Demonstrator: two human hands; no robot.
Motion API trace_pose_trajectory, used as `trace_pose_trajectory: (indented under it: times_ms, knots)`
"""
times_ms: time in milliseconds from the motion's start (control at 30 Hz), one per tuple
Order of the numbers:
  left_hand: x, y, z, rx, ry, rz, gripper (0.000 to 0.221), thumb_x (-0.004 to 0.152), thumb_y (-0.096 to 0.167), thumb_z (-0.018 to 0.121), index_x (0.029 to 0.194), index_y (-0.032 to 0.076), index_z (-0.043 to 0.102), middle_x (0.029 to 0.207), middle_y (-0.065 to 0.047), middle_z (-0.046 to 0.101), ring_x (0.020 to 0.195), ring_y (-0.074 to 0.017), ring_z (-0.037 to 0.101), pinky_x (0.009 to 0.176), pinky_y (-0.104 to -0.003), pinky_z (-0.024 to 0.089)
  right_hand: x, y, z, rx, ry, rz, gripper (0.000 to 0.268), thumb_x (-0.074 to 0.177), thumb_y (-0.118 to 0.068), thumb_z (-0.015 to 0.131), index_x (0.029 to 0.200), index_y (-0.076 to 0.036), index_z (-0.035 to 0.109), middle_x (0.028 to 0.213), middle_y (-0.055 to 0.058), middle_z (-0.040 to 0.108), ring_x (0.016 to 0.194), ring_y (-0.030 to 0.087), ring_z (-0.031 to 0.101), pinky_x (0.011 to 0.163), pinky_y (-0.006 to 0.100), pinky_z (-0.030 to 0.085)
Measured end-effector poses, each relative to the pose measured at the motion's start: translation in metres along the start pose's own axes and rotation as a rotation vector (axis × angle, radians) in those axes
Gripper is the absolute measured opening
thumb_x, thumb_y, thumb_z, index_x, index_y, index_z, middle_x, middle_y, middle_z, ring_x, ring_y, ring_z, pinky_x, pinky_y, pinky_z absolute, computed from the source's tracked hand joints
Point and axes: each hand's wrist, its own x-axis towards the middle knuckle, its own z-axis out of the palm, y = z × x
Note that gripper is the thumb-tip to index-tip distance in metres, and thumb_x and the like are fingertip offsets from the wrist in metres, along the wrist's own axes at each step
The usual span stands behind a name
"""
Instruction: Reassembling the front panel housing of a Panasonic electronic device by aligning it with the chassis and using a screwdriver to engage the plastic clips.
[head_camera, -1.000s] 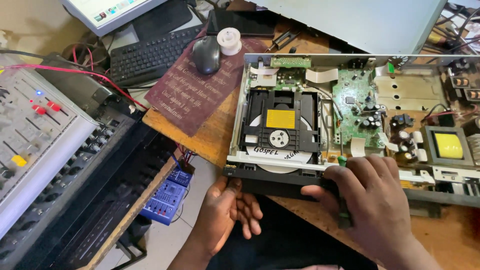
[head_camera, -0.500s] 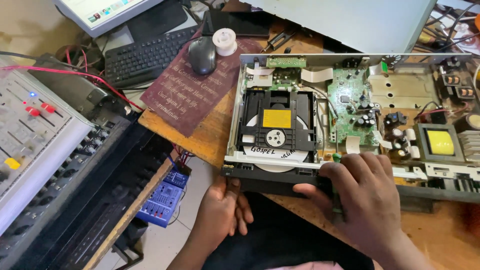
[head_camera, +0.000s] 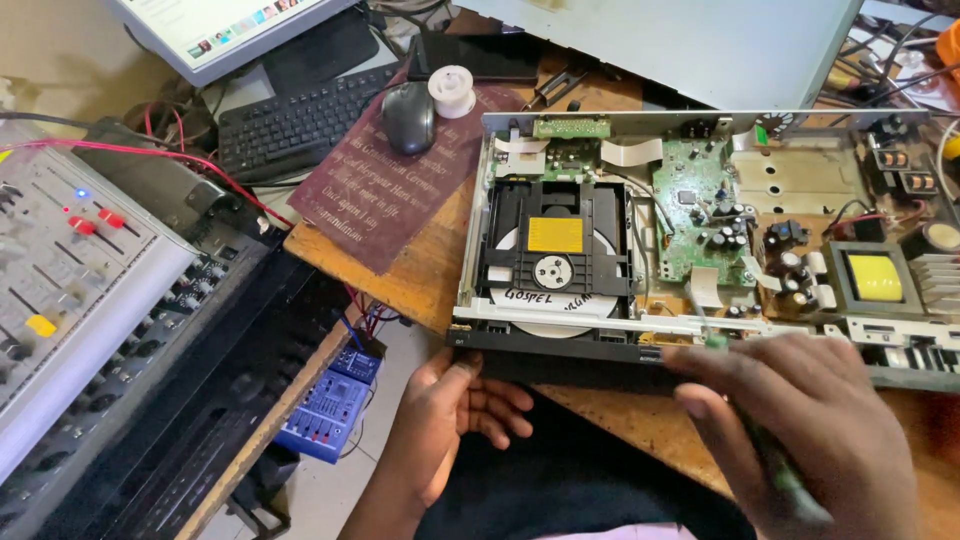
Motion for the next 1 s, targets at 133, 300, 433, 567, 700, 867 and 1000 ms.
trace_pose_trajectory:
  times_ms: [133, 300, 433, 567, 700, 867, 1000]
  knots:
    - [0.003, -0.002, 0.002, -0.038, 0.005, 0.02, 0.034, 0.11, 0.024, 0.047, 0.124, -0.006, 0.057, 0.096, -0.04, 0.08, 0.075, -0.0473, 0.079, 0.054, -0.041, 0.059, -0.052, -0.015, 0.045, 0.307, -0.037, 0.316, 0.015, 0.093, -0.028, 0.069, 0.096, -0.029, 0.083, 0.08, -0.009, 0.081, 0.069, 0.008, 0.076, 0.073, 0.024, 0.053]
    - [0.0, -0.001, 0.006, -0.062, 0.057, 0.05, 0.04, 0.106, 0.024, 0.052, 0.129, -0.006, 0.065, 0.094, -0.04, 0.08, 0.084, -0.0491, 0.08, 0.063, -0.047, 0.062, -0.038, -0.029, 0.086, 0.195, -0.016, -0.084, 0.033, 0.097, -0.031, 0.074, 0.128, -0.018, 0.074, 0.113, 0.0, 0.078, 0.104, 0.022, 0.071, 0.086, 0.036, 0.051]
    - [-0.003, 0.005, 0.013, -0.056, 0.1, 0.04, 0.039, 0.106, 0.022, 0.052, 0.125, -0.009, 0.067, 0.093, -0.039, 0.08, 0.083, -0.0463, 0.079, 0.07, -0.05, 0.065, -0.039, -0.028, 0.087, 0.239, 0.013, -0.055, 0.025, 0.101, -0.024, 0.067, 0.123, -0.019, 0.078, 0.11, 0.002, 0.078, 0.101, 0.025, 0.071, 0.09, 0.038, 0.055]
    - [0.0, 0.002, 0.013, -0.071, 0.111, 0.029, 0.037, 0.106, 0.021, 0.051, 0.125, -0.008, 0.065, 0.095, -0.041, 0.08, 0.083, -0.0482, 0.079, 0.069, -0.05, 0.064, -0.035, -0.029, 0.088, 0.154, 0.002, -0.106, 0.024, 0.1, -0.026, 0.068, 0.122, -0.021, 0.077, 0.108, 0.002, 0.075, 0.099, 0.025, 0.069, 0.084, 0.039, 0.05]
    - [0.0, 0.002, 0.014, -0.088, 0.125, 0.026, 0.036, 0.108, 0.018, 0.049, 0.125, -0.009, 0.065, 0.094, -0.041, 0.079, 0.082, -0.0483, 0.078, 0.07, -0.052, 0.065, -0.028, -0.028, 0.087, 0.07, 0.012, -0.119, 0.021, 0.1, -0.031, 0.069, 0.119, -0.025, 0.077, 0.111, 0.0, 0.073, 0.101, 0.026, 0.066, 0.08, 0.041, 0.044]
    - [-0.003, 0.007, 0.008, -0.09, 0.054, 0.015, 0.036, 0.103, 0.017, 0.055, 0.125, -0.009, 0.066, 0.098, -0.04, 0.079, 0.089, -0.0471, 0.079, 0.074, -0.051, 0.066, -0.03, -0.024, 0.093, 0.008, 0.012, -0.121, 0.022, 0.096, -0.036, 0.072, 0.117, -0.03, 0.076, 0.121, 0.001, 0.07, 0.11, 0.028, 0.064, 0.09, 0.045, 0.04]
    - [-0.01, 0.021, 0.013, -0.092, 0.02, -0.041, 0.048, 0.099, 0.023, 0.059, 0.134, -0.009, 0.066, 0.108, -0.039, 0.081, 0.096, -0.0474, 0.08, 0.075, -0.05, 0.065, -0.033, -0.022, 0.097, -0.065, 0.002, -0.151, 0.022, 0.097, -0.034, 0.066, 0.118, -0.03, 0.073, 0.126, 0.003, 0.069, 0.113, 0.032, 0.061, 0.089, 0.048, 0.04]
